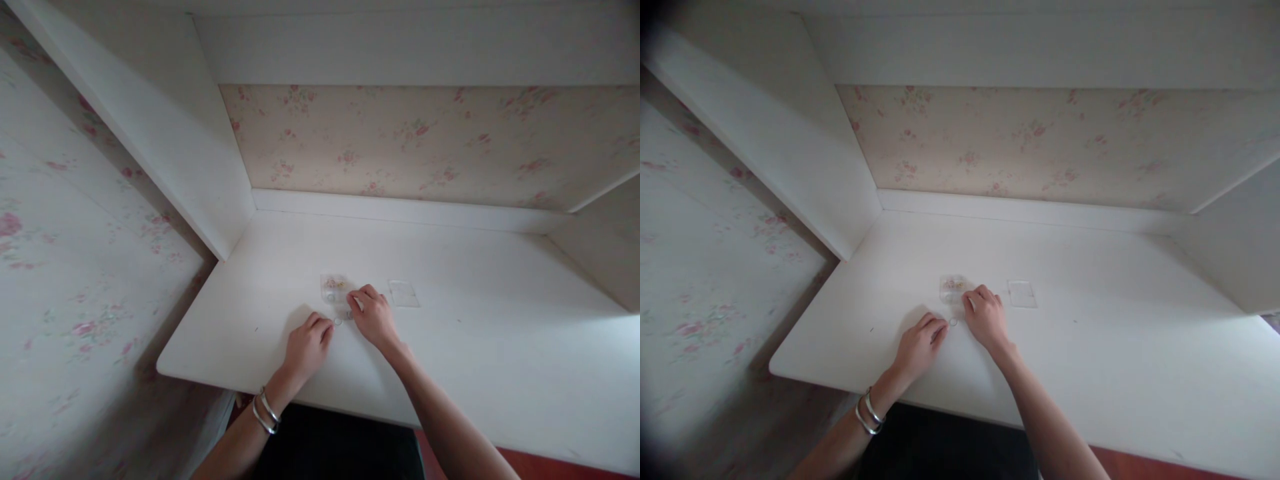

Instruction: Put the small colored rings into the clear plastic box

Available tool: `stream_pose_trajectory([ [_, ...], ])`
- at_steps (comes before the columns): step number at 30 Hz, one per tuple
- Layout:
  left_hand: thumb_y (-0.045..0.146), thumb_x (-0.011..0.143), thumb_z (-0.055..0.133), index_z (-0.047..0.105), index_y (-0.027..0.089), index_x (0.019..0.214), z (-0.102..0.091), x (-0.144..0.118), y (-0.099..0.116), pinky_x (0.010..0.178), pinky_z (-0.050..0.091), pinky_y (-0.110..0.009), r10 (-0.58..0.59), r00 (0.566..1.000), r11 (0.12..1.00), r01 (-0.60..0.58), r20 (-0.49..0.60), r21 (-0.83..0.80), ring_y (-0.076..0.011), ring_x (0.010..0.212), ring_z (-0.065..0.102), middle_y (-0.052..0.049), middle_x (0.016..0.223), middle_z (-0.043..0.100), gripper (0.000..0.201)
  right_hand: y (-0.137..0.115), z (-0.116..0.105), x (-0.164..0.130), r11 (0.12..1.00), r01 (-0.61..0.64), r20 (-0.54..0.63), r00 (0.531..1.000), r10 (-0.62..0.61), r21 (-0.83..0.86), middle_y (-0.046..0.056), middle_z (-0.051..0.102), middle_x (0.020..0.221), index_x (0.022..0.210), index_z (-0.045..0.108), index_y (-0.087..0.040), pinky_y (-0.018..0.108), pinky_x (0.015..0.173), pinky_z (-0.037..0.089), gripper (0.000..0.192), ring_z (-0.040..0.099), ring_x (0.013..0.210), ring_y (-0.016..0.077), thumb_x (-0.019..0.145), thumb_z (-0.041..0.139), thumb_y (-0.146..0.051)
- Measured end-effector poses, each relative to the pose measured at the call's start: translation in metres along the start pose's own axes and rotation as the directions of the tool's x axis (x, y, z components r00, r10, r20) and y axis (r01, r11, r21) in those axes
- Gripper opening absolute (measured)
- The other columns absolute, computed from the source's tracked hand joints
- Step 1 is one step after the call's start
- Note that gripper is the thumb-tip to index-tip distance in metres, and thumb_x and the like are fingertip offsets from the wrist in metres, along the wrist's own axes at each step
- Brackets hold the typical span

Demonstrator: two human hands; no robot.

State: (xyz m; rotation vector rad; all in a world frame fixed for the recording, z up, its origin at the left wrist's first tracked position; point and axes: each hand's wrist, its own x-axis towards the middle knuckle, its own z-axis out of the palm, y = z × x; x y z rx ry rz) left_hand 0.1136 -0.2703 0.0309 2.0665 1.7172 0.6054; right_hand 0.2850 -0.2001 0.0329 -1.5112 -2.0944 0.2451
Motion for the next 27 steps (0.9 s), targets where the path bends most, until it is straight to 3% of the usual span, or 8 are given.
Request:
stream_pose_trajectory([
  [6,0.027,0.092,0.045,0.062,0.026,0.103,0.001,0.009,0.008,0.074,0.048,-0.023,0.013,0.997,0.999,-0.016,0.07,0.046,-0.014,0.087,0.062,-0.002,0.102,0.061,0.021,0.021,-0.01,-0.029,0.988,-0.098,-0.021,0.995,0.101,0.119,0.004,0.06,0.085,0.087,0.068,-0.022,0.025,0.066,0.043,0.029,0.058,0.073,0.0139,0.09,0.043,-0.036],
  [17,0.021,0.094,0.038,0.061,0.023,0.096,0.008,0.017,0.011,0.066,0.047,-0.024,0.068,0.983,0.974,-0.102,0.172,0.201,-0.0144,0.076,0.062,-0.005,0.096,0.06,0.023,0.014,-0.003,-0.045,0.998,0.066,0.099,0.993,-0.067,0.021,0.004,0.059,0.087,0.099,0.067,-0.023,0.028,0.076,0.041,0.025,0.055,0.08,0.0153,0.093,0.043,-0.03],
  [20,0.022,0.094,0.039,0.058,0.023,0.097,0.005,0.019,0.011,0.065,0.046,-0.024,0.074,0.988,0.976,-0.099,0.135,0.192,-0.0145,0.076,0.062,-0.004,0.098,0.06,0.02,0.014,-0.002,-0.045,0.997,0.081,0.103,0.992,-0.08,-0.008,0.005,0.058,0.088,0.1,0.066,-0.023,0.028,0.075,0.039,0.025,0.055,0.079,0.0152,0.093,0.043,-0.029],
  [27,0.026,0.095,0.037,0.057,0.022,0.095,-0.011,0.046,0.008,0.068,0.045,-0.023,0.015,0.997,0.984,-0.002,-0.072,0.178,-0.0143,0.082,0.061,-0.003,0.098,0.059,0.02,0.015,0.004,-0.048,0.991,0.111,0.075,0.992,-0.105,-0.079,0.005,0.058,0.087,0.101,0.066,-0.022,0.029,0.075,0.037,0.027,0.053,0.078,0.0157,0.095,0.041,-0.028],
])
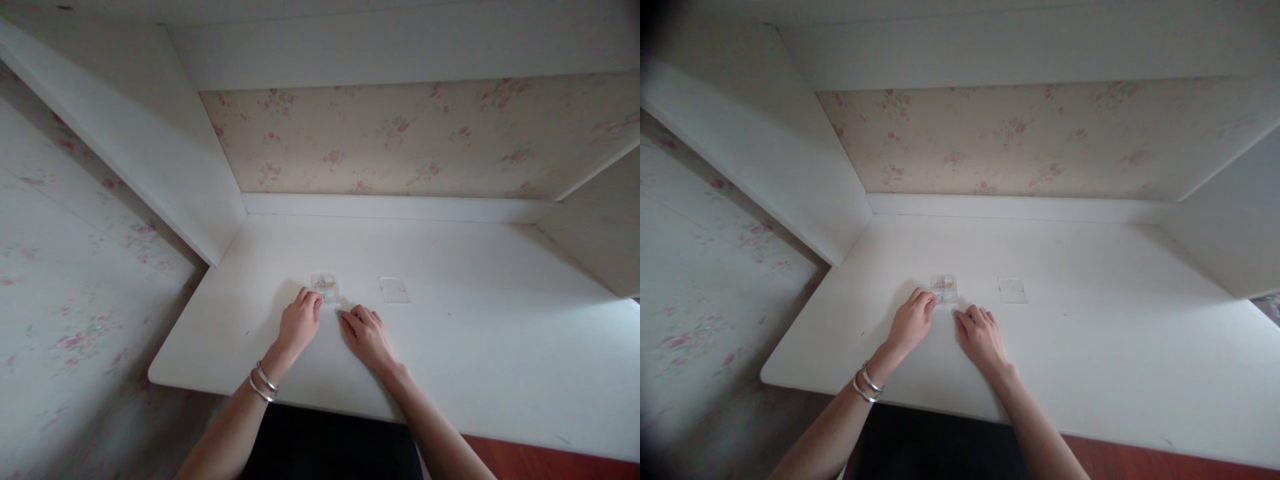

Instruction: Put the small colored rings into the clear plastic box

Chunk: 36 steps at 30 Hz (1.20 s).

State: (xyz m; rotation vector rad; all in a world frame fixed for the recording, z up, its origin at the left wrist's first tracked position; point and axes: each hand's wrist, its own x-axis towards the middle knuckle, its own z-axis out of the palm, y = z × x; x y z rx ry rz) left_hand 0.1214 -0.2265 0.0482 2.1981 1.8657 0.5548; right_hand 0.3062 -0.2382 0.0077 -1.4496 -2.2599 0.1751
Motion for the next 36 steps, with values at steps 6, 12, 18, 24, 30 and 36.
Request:
stream_pose_trajectory([
  [6,0.026,0.093,0.041,0.059,0.022,0.093,0.007,0.015,-0.005,0.068,0.045,-0.024,-0.005,1.0,0.999,0.005,0.0,0.039,-0.0147,0.081,0.061,-0.002,0.097,0.06,0.018,0.003,0.002,-0.001,1.0,-0.01,-0.032,0.999,0.01,0.016,0.004,0.058,0.086,0.099,0.066,-0.023,0.027,0.073,0.037,0.025,0.052,0.076,0.0143,0.095,0.042,-0.027],
  [12,0.027,0.094,0.04,0.06,0.021,0.096,0.009,0.005,-0.013,0.076,0.046,-0.025,-0.012,0.992,0.994,-0.002,-0.13,-0.109,-0.015,0.085,0.06,-0.004,0.095,0.061,0.02,0.003,0.002,-0.003,0.998,-0.019,-0.084,0.996,0.024,0.06,0.005,0.058,0.085,0.097,0.067,-0.023,0.027,0.073,0.04,0.026,0.052,0.074,0.0143,0.094,0.042,-0.027],
  [18,0.026,0.092,0.043,0.06,0.02,0.091,0.013,-0.023,-0.007,0.071,0.046,-0.023,0.009,0.998,0.964,-0.027,-0.069,-0.263,-0.0134,0.08,0.059,-0.003,0.09,0.061,0.018,0.005,0.001,-0.003,0.975,-0.067,-0.121,0.988,0.095,0.213,0.004,0.056,0.086,0.097,0.067,-0.022,0.026,0.07,0.043,0.026,0.053,0.073,0.0131,0.094,0.042,-0.03],
  [24,0.025,0.092,0.044,0.062,0.022,0.091,0.023,-0.037,0.014,0.068,0.045,-0.022,0.065,0.997,0.965,-0.054,0.034,-0.257,-0.0123,0.076,0.059,-0.002,0.09,0.061,0.018,0.002,-0.003,0.018,0.967,-0.056,-0.157,0.983,0.097,0.248,0.004,0.056,0.086,0.096,0.067,-0.022,0.025,0.071,0.044,0.025,0.055,0.075,0.0131,0.092,0.045,-0.031],
  [30,0.026,0.091,0.045,0.063,0.022,0.09,0.03,-0.027,0.014,0.067,0.045,-0.022,0.057,0.998,0.962,-0.048,0.025,-0.27,-0.0122,0.074,0.06,-0.001,0.089,0.061,0.019,0.001,-0.003,0.047,0.992,-0.008,-0.122,0.992,0.024,0.128,0.005,0.058,0.086,0.092,0.069,-0.022,0.025,0.071,0.043,0.024,0.056,0.076,0.0132,0.091,0.046,-0.027],
  [36,0.025,0.09,0.046,0.063,0.021,0.09,0.033,-0.029,0.01,0.069,0.046,-0.023,0.071,0.997,0.945,-0.063,0.013,-0.32,-0.0128,0.076,0.06,-0.002,0.088,0.062,0.018,0.003,-0.004,0.051,0.996,0.001,-0.097,0.995,0.008,0.09,0.005,0.058,0.085,0.092,0.068,-0.022,0.026,0.072,0.042,0.024,0.055,0.077,0.0143,0.091,0.045,-0.026],
])
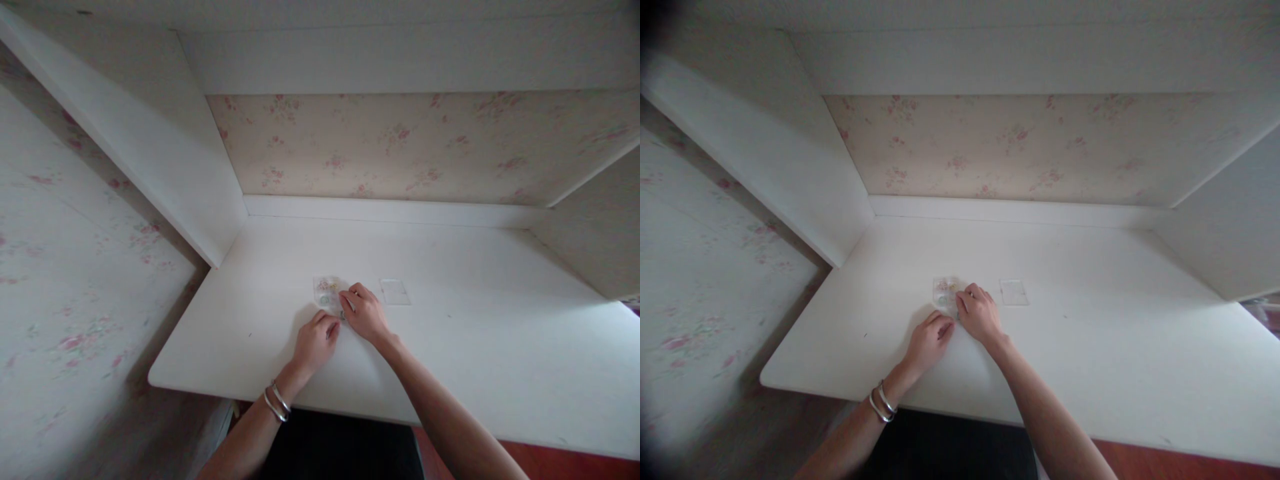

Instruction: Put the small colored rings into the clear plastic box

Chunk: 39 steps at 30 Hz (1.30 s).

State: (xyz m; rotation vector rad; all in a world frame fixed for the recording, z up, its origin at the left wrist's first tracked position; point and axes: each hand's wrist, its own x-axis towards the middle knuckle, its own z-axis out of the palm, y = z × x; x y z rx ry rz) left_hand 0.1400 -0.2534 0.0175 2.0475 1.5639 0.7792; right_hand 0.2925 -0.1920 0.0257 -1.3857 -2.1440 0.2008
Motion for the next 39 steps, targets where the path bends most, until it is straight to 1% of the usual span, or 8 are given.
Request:
stream_pose_trajectory([
  [3,0.024,0.09,0.046,0.063,0.021,0.089,0.0,0.0,-0.001,0.07,0.046,-0.023,0.004,1.0,1.0,-0.005,-0.006,-0.005,-0.0133,0.078,0.059,-0.002,0.088,0.062,0.017,0.003,-0.003,-0.005,0.996,-0.028,-0.053,0.998,0.033,0.082,0.005,0.058,0.085,0.092,0.069,-0.022,0.025,0.073,0.043,0.026,0.056,0.078,0.0141,0.092,0.044,-0.028],
  [8,0.026,0.091,0.044,0.063,0.022,0.093,0.0,0.004,0.004,0.071,0.047,-0.023,-0.007,1.0,0.999,0.006,0.026,0.041,-0.0128,0.078,0.061,-0.002,0.092,0.062,0.019,0.014,-0.004,-0.019,0.965,-0.154,-0.129,0.974,0.184,0.214,0.004,0.059,0.086,0.092,0.069,-0.022,0.025,0.073,0.044,0.027,0.058,0.077,0.0139,0.091,0.044,-0.033],
  [13,0.031,0.091,0.046,0.062,0.025,0.098,-0.002,0.012,0.01,0.072,0.048,-0.023,0.003,0.996,0.995,-0.012,0.089,0.103,-0.0132,0.08,0.062,-0.002,0.097,0.062,0.019,0.017,-0.002,-0.043,0.9,-0.269,-0.108,0.94,0.323,0.344,0.003,0.06,0.085,0.092,0.068,-0.021,0.024,0.068,0.045,0.028,0.058,0.074,0.0128,0.091,0.045,-0.037],
  [16,0.033,0.091,0.046,0.062,0.027,0.103,-0.002,0.018,0.011,0.069,0.049,-0.025,0.021,0.991,0.98,-0.046,0.129,0.191,-0.0155,0.082,0.063,-0.002,0.1,0.062,0.021,0.013,-0.002,-0.054,0.867,-0.293,-0.097,0.928,0.359,0.402,0.003,0.059,0.082,0.092,0.068,-0.021,0.023,0.064,0.044,0.029,0.056,0.07,0.0121,0.091,0.045,-0.039],
  [23,0.029,0.093,0.042,0.062,0.025,0.099,0.001,0.019,0.015,0.065,0.048,-0.024,0.022,0.991,0.964,-0.055,0.129,0.259,-0.0163,0.081,0.063,-0.004,0.097,0.063,0.022,0.011,-0.004,-0.059,0.855,-0.287,-0.095,0.929,0.359,0.432,0.003,0.058,0.08,0.092,0.068,-0.02,0.024,0.06,0.043,0.03,0.055,0.066,0.0124,0.091,0.044,-0.039],
  [33,0.028,0.09,0.048,0.065,0.022,0.093,-0.008,0.023,0.021,0.073,0.047,-0.024,0.004,1.0,0.999,-0.005,0.017,0.048,-0.0134,0.077,0.06,-0.003,0.09,0.063,0.018,0.01,-0.005,-0.059,0.898,-0.246,-0.061,0.956,0.286,0.365,0.003,0.06,0.082,0.091,0.068,-0.021,0.023,0.064,0.044,0.029,0.057,0.069,0.0119,0.092,0.043,-0.035],
  [36,0.028,0.087,0.053,0.067,0.019,0.09,-0.014,0.032,0.018,0.072,0.047,-0.025,0.03,1.0,0.999,-0.03,-0.007,-0.028,-0.0134,0.074,0.058,-0.003,0.084,0.064,0.016,0.008,-0.005,-0.061,0.924,-0.21,-0.044,0.971,0.235,0.319,0.004,0.06,0.083,0.092,0.067,-0.021,0.022,0.063,0.044,0.028,0.057,0.068,0.0115,0.093,0.042,-0.033],
  [39,0.028,0.087,0.053,0.067,0.019,0.091,-0.021,0.042,0.015,0.073,0.047,-0.025,0.037,0.998,0.999,-0.038,-0.041,-0.001,-0.0133,0.074,0.058,-0.003,0.087,0.065,0.016,0.006,-0.005,-0.061,0.962,-0.137,0.0,0.99,0.141,0.238,0.004,0.06,0.085,0.098,0.067,-0.022,0.023,0.068,0.045,0.026,0.058,0.073,0.0123,0.093,0.043,-0.03],
])
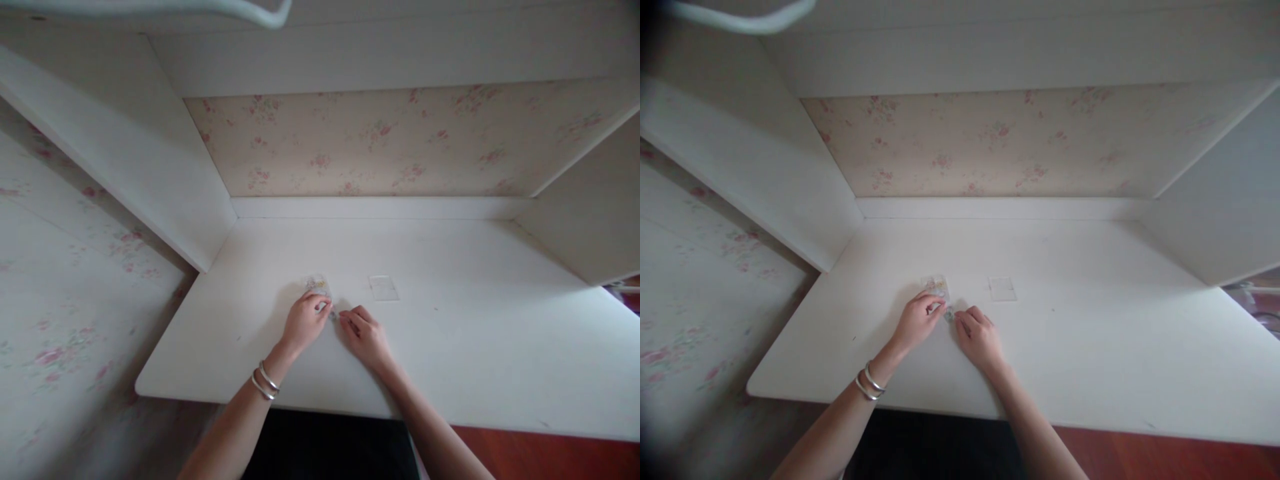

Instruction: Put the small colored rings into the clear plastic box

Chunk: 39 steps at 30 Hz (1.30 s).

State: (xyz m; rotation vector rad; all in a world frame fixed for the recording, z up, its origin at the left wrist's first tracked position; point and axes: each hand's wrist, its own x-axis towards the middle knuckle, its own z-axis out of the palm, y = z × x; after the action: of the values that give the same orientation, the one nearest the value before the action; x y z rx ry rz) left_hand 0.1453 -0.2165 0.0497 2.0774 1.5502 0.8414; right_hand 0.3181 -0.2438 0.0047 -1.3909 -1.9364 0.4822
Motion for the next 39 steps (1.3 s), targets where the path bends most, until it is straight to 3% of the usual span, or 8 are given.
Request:
stream_pose_trajectory([
  [6,0.03,0.09,0.049,0.066,0.023,0.095,-0.004,0.015,-0.005,0.073,0.046,-0.024,-0.043,0.999,0.97,0.043,-0.003,0.238,-0.0141,0.079,0.06,-0.004,0.096,0.064,0.02,-0.009,-0.002,0.002,0.971,0.112,0.126,0.988,-0.087,-0.21,0.004,0.062,0.091,0.111,0.063,-0.027,0.027,0.074,0.044,0.026,0.058,0.077,0.0141,0.091,0.045,-0.029],
  [12,0.033,0.09,0.048,0.066,0.024,0.097,-0.001,0.015,-0.007,0.072,0.046,-0.023,-0.036,0.999,0.96,0.034,0.003,0.278,-0.0144,0.081,0.061,-0.004,0.099,0.063,0.021,-0.008,0.001,0.005,0.954,0.084,0.116,0.992,-0.052,-0.287,0.004,0.062,0.091,0.115,0.061,-0.027,0.025,0.071,0.043,0.03,0.058,0.074,0.0137,0.093,0.041,-0.024],
  [18,0.036,0.091,0.046,0.064,0.026,0.095,-0.008,-0.003,-0.013,0.065,0.046,-0.023,-0.064,0.998,0.943,0.061,-0.001,0.326,-0.0144,0.077,0.061,-0.003,0.096,0.061,0.022,-0.005,0.003,0.005,0.946,0.055,0.121,0.992,-0.017,-0.318,0.003,0.061,0.088,0.102,0.065,-0.025,0.025,0.07,0.042,0.024,0.057,0.074,0.014,0.092,0.043,-0.022],
  [24,0.029,0.091,0.047,0.063,0.027,0.105,-0.008,-0.016,-0.026,0.069,0.047,-0.022,-0.083,0.996,0.955,0.068,0.04,0.288,-0.0132,0.079,0.061,-0.003,0.1,0.061,0.021,-0.007,0.004,0.005,0.956,0.066,0.106,0.994,-0.037,-0.285,0.003,0.06,0.085,0.094,0.066,-0.025,0.025,0.07,0.042,0.022,0.056,0.073,0.0135,0.093,0.044,-0.027],
  [39,0.021,0.091,0.046,0.062,0.021,0.095,0.0,-0.031,-0.029,0.077,0.048,-0.023,-0.026,0.999,0.997,0.023,0.034,0.071,-0.0126,0.083,0.061,-0.003,0.093,0.061,0.017,-0.009,0.001,0.004,0.963,0.122,0.166,0.983,-0.083,-0.239,0.003,0.06,0.086,0.093,0.067,-0.025,0.027,0.071,0.042,0.022,0.056,0.073,0.0138,0.092,0.045,-0.027],
])
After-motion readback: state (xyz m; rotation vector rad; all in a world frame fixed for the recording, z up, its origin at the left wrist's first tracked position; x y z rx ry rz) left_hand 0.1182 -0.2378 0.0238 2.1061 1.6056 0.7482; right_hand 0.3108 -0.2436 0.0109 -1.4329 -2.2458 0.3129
